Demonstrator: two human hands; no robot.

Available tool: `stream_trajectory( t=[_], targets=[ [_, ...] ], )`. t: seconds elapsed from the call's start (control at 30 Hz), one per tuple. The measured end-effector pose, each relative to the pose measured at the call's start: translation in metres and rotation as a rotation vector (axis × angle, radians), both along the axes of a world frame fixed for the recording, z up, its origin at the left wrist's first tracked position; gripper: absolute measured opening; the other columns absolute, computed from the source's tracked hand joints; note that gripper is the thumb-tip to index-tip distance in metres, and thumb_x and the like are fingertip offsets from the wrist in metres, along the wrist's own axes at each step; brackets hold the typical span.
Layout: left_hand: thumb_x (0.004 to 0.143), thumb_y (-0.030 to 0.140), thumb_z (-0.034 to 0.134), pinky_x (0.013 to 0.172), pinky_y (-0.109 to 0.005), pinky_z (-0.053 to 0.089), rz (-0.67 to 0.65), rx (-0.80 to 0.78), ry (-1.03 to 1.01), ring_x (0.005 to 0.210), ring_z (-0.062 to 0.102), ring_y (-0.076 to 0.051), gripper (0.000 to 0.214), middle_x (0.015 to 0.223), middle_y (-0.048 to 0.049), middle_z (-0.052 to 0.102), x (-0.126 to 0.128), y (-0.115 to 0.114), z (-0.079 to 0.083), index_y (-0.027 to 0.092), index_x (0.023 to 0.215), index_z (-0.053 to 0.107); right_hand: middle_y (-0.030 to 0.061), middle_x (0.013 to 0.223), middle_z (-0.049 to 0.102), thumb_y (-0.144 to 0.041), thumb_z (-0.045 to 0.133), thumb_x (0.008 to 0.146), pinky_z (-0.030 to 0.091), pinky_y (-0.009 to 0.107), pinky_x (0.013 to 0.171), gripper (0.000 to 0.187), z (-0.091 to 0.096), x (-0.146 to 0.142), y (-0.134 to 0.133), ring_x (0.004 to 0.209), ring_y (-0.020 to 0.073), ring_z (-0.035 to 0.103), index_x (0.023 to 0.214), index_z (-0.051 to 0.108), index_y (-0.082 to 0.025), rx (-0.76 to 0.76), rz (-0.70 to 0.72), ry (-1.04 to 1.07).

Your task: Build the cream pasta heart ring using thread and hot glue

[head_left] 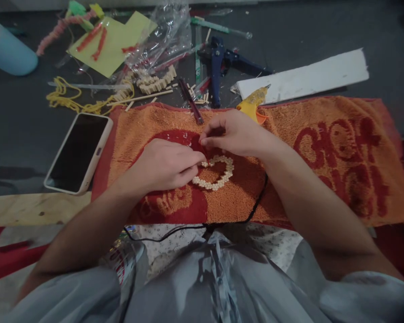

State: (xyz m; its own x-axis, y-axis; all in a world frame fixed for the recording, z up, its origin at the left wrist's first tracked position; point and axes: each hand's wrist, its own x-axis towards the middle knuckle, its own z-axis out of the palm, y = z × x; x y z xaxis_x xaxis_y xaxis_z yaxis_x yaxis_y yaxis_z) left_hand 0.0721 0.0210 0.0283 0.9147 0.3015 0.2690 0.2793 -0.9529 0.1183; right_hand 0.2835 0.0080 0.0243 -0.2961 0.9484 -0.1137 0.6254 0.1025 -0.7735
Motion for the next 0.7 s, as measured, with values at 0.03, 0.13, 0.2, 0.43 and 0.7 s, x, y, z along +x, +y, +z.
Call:
stream_trajectory(
  t=[0.03,0.13,0.2,0.43,0.7],
  targets=[
    [0.090,0.020,0.050,0.057,-0.028,0.036,0.015,-0.004,0.005,0.065,0.067,-0.013,0.024,0.072,-0.0003,0.075,0.000,0.000,0.000,0.019,0.093,0.074,0.0030,0.074,0.071,-0.027,0.065,0.079,0.045,0.028,0.068,0.014,0.000,0.000,0.000,0.072,0.0155,0.061,0.080,0.074,-0.017,0.008,-0.004,0.002],
    [0.091,0.022,0.051,0.056,-0.028,0.035,0.054,-0.026,0.041,0.067,0.069,-0.015,0.026,0.075,-0.0023,0.076,0.001,0.000,0.001,0.020,0.102,0.074,0.0027,0.073,0.070,-0.028,0.066,0.079,0.044,0.028,0.068,0.014,-0.001,0.000,0.000,0.074,0.0155,0.061,0.081,0.074,-0.016,0.032,-0.005,0.005],
    [0.092,0.023,0.050,0.057,-0.027,0.036,0.062,-0.042,0.071,0.069,0.070,-0.016,0.029,0.078,-0.0031,0.077,0.001,0.001,0.000,0.021,0.108,0.074,0.0023,0.073,0.070,-0.026,0.066,0.079,0.044,0.028,0.069,0.013,-0.001,0.000,0.000,0.073,0.0152,0.061,0.080,0.074,-0.016,0.034,-0.004,0.003],
    [0.096,0.030,0.041,0.065,-0.026,0.043,0.115,-0.126,0.145,0.083,0.072,-0.018,0.036,0.096,-0.0024,0.078,0.001,0.006,-0.011,0.025,0.117,0.069,0.0021,0.078,0.073,-0.024,0.066,0.079,0.046,0.027,0.070,0.010,-0.001,0.000,-0.001,0.073,0.0149,0.063,0.080,0.075,-0.019,0.014,-0.008,0.000],
    [0.097,0.031,0.040,0.067,-0.028,0.045,0.112,-0.151,0.177,0.085,0.071,-0.020,0.036,0.096,-0.0054,0.077,0.004,0.007,-0.008,0.022,0.116,0.070,0.0045,0.093,0.076,-0.031,0.069,0.079,0.049,0.031,0.076,0.019,0.018,0.007,-0.010,0.085,0.0194,0.066,0.093,0.076,-0.020,0.092,-0.038,-0.024]
  ],
)
